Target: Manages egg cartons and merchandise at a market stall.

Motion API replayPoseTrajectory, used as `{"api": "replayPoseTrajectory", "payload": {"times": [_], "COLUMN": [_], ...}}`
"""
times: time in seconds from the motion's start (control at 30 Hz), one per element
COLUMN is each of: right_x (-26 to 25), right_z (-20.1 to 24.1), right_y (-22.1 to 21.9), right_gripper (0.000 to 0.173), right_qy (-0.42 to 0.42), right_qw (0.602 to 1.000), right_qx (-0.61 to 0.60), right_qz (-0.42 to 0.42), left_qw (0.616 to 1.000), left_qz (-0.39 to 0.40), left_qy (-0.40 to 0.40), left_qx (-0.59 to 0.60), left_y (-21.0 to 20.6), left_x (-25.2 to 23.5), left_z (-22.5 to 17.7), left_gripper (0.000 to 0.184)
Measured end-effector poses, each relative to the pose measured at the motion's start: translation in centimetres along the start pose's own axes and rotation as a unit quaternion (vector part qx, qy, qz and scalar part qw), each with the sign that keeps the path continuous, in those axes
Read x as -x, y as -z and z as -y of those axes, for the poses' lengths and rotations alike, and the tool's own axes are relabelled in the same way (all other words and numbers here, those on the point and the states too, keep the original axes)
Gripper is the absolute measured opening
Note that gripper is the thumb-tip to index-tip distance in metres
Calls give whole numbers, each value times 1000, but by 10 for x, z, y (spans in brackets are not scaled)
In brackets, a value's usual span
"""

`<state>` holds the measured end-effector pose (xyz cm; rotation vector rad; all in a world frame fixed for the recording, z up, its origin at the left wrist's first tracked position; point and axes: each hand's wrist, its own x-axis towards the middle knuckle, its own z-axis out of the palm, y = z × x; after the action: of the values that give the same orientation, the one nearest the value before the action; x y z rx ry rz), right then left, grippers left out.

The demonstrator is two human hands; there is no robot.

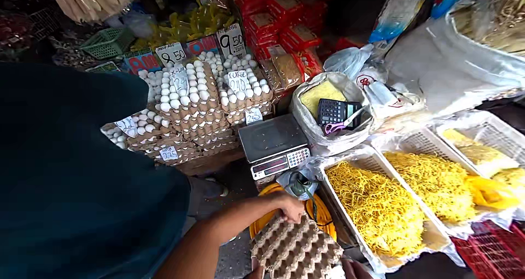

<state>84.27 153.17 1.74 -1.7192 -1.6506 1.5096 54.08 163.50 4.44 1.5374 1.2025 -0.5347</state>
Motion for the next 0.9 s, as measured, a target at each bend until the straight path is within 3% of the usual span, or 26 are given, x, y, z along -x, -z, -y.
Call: {"api": "replayPoseTrajectory", "payload": {"times": [0.07, 0.17, 0.23, 0.3, 0.37, 0.43, 0.47, 0.53, 0.6, 0.73, 0.83, 0.9], "right_x": [-31, -77, -93, -97, -93, -92, -93, -98, -101, -96, -107, -123], "right_z": [-19, 1, 30, 47, 37, 24, 15, -4, -15, -24, -25, -22], "right_y": [-32, -77, -99, -104, -98, -92, -88, -80, -80, -82, -79, -73], "right_gripper": [32, 40, 48, 49, 44, 38, 40, 46, 54, 42, 40, 39], "right_qy": [34, 7, -33, -25, 30, 44, 21, -64, -139, -194, -199, -201], "right_qw": [999, 982, 946, 939, 979, 996, 998, 991, 976, 970, 976, 979], "right_qx": [-5, 177, 295, 305, 155, -12, -5, 95, 125, -81, -86, -32], "right_qz": [-12, 67, 128, 156, 128, 82, 62, 67, 114, 122, 31, -27], "left_qw": [991, 943, 868, 746, 618, 481, 428, 381, 407, 521, 603, 680], "left_qz": [-38, -176, -280, -333, -281, -169, -115, -32, 36, 91, 5, -110], "left_qy": [-62, -81, -86, -86, -39, -26, -49, -115, -153, -113, -34, -1], "left_qx": [113, 270, 401, 570, 733, 860, 895, 917, 900, 841, 797, 725], "left_y": [-59, -141, -179, -203, -205, -200, -200, -201, -196, -177, -165, -166], "left_x": [-22, -53, -71, -89, -89, -87, -88, -93, -99, -93, -95, -103], "left_z": [-2, -9, -9, -13, -31, -36, -34, -28, -15, -3, -10, -13], "left_gripper": [28, 39, 53, 43, 13, 46, 54, 55, 54, 54, 55, 48]}}
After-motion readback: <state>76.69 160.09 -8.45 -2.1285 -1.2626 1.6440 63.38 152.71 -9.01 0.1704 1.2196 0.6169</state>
